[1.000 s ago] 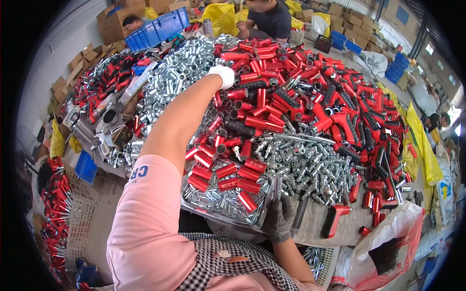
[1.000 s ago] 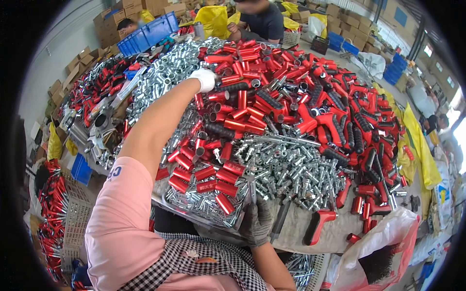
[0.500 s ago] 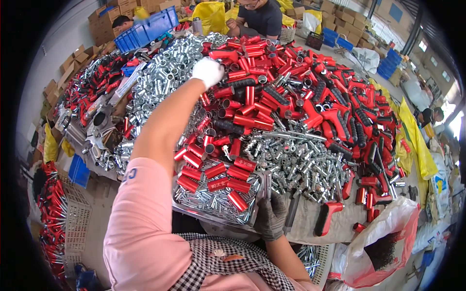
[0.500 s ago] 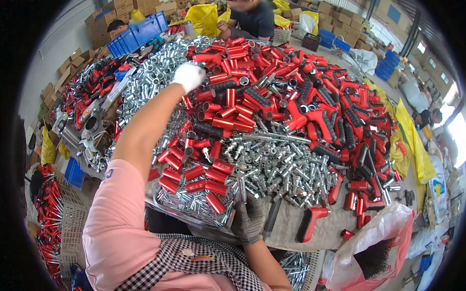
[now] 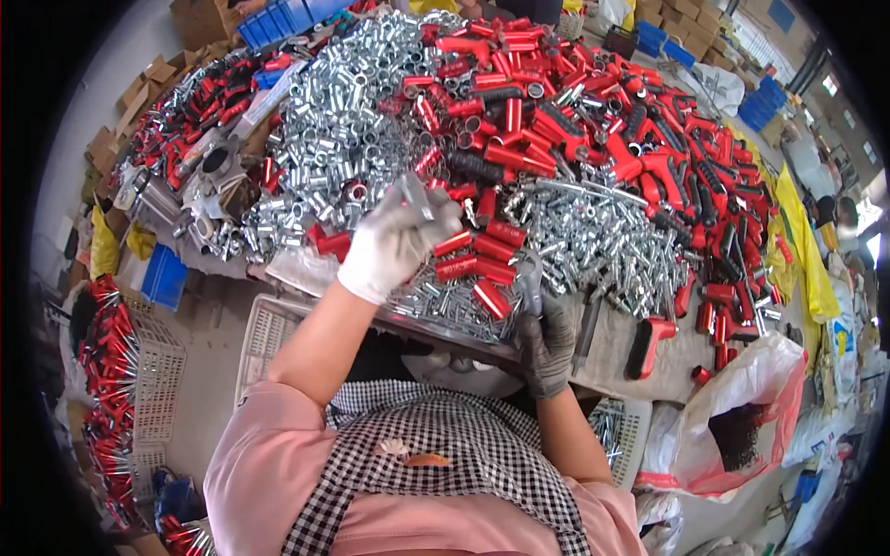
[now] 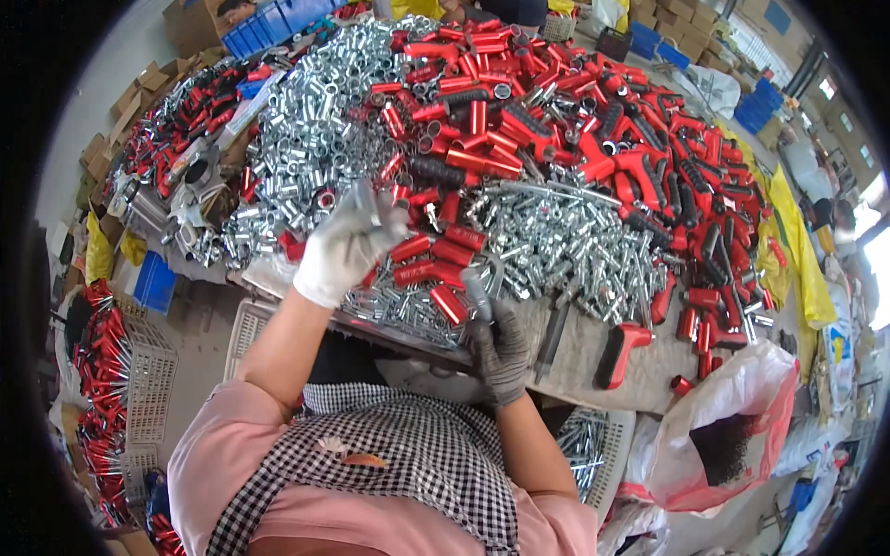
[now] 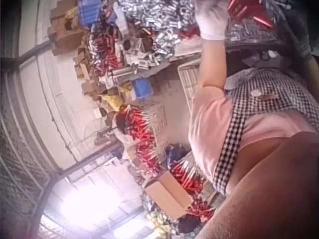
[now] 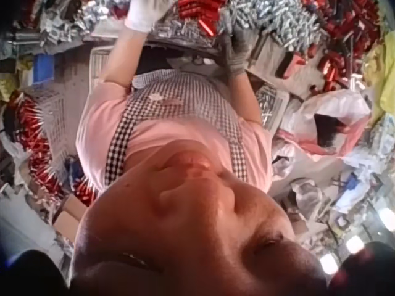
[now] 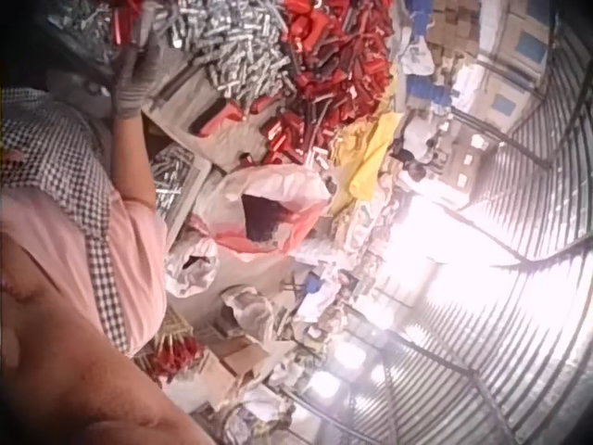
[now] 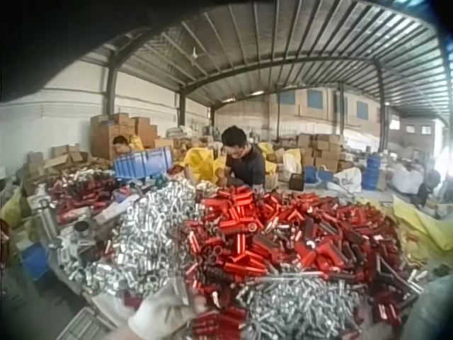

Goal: Assembling hand tools by manually attaching red handles to silver metal components at a factory workstation.

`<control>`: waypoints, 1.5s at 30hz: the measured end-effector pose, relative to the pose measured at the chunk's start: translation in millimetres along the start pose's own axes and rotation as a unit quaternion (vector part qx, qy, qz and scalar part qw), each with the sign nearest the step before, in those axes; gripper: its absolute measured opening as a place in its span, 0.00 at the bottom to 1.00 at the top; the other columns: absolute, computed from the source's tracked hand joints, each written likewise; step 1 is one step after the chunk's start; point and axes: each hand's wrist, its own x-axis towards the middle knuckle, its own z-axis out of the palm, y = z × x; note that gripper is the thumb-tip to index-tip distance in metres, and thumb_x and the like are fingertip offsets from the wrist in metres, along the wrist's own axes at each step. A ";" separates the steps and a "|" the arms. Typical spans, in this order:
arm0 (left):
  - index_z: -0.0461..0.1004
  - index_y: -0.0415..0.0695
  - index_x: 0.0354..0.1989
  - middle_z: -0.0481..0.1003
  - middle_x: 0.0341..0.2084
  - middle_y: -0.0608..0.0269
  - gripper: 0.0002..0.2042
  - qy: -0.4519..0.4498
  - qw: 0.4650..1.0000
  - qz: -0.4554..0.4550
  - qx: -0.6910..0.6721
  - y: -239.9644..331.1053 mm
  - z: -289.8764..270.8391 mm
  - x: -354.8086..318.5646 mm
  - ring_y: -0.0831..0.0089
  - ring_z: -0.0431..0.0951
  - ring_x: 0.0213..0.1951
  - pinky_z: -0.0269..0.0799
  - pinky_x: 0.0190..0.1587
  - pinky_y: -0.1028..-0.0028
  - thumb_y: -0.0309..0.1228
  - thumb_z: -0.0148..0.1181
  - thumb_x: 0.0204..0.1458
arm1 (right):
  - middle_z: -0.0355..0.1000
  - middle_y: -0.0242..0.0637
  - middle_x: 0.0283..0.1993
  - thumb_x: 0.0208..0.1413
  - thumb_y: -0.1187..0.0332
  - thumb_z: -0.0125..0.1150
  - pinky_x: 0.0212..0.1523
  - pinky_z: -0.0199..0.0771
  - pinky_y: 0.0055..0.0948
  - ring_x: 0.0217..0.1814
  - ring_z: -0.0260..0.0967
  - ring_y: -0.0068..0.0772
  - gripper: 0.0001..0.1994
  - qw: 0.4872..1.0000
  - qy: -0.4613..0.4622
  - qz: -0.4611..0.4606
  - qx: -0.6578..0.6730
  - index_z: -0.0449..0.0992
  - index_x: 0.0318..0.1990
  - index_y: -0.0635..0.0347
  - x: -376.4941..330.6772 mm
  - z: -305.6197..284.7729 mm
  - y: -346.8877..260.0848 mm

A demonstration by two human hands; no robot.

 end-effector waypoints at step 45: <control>0.75 0.34 0.46 0.80 0.33 0.58 0.15 -0.235 0.925 -0.275 -0.120 28.2 23.7 17.4 0.72 0.82 0.32 0.82 0.36 0.73 0.31 0.64 0.55 | 0.76 0.34 0.37 0.56 0.66 0.66 0.38 0.71 0.20 0.37 0.71 0.21 0.18 0.993 -0.006 0.093 -0.068 0.75 0.50 0.68 -38.8 -41.3 -64.5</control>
